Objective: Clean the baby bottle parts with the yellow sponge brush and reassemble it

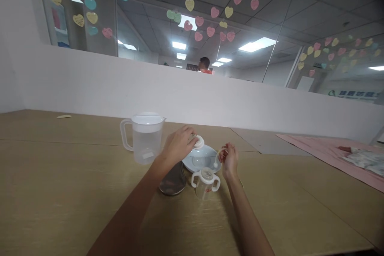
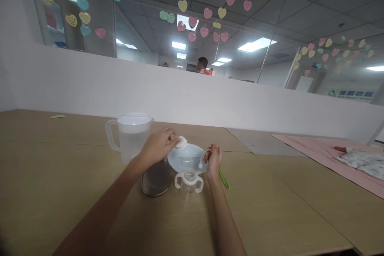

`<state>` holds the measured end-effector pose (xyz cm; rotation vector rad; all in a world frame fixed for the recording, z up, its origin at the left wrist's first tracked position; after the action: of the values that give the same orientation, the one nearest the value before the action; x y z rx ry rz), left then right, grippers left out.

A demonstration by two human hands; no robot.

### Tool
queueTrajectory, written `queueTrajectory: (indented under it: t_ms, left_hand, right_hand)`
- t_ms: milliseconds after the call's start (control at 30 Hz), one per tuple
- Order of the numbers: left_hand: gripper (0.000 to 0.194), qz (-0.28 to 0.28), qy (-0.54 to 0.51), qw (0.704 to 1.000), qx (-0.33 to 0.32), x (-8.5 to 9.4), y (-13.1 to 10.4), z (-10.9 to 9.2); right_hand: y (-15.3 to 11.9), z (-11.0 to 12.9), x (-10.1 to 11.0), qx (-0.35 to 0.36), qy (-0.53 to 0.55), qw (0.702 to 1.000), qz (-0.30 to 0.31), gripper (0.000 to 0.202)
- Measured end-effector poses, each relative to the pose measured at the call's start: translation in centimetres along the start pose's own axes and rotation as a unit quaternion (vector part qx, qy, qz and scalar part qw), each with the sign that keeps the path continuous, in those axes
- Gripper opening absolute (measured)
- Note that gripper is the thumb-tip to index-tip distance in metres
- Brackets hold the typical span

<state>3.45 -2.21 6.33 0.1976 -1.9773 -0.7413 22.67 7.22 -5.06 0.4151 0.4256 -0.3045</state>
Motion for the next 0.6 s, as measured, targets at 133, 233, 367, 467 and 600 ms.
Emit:
queueTrajectory:
  t_ms: [133,233,367,467,600]
  left_hand:
    - [0.021,0.008,0.02,1.0,0.012,-0.1,-0.1,-0.1]
    - [0.021,0.011,0.028,0.999,0.012,-0.2,-0.1,-0.2]
    - [0.021,0.014,0.023,1.0,0.006,-0.6,0.0,-0.1]
    - [0.024,0.01,-0.002,1.0,0.0,-1.0,0.2,0.1]
    - [0.026,0.001,-0.048,0.999,-0.015,-1.7,0.4,0.4]
  right_hand:
    - [0.9,-3.4,1.6,-0.031,-0.037,0.998,-0.027,0.03]
    - [1.4,-4.9,2.2,-0.034,-0.073,0.997,-0.006,0.028]
    - [1.7,-5.3,2.1,-0.004,-0.136,0.99,0.038,0.028]
    - [1.4,-4.9,1.4,0.049,-0.225,0.968,0.101,0.037]
    - [0.5,-4.8,0.4,0.049,-0.259,0.944,0.2,0.05]
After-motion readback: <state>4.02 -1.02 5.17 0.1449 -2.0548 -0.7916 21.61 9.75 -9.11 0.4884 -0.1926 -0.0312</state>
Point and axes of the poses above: each hand's wrist, its own y-axis towards the middle knuckle, its own x-axis out of the back of the hand, z = x × y, the point moved 5 cm from there along y, towards the middle knuckle, and after that the axes turned 2 degrees about -y, right-handed, at the moved point
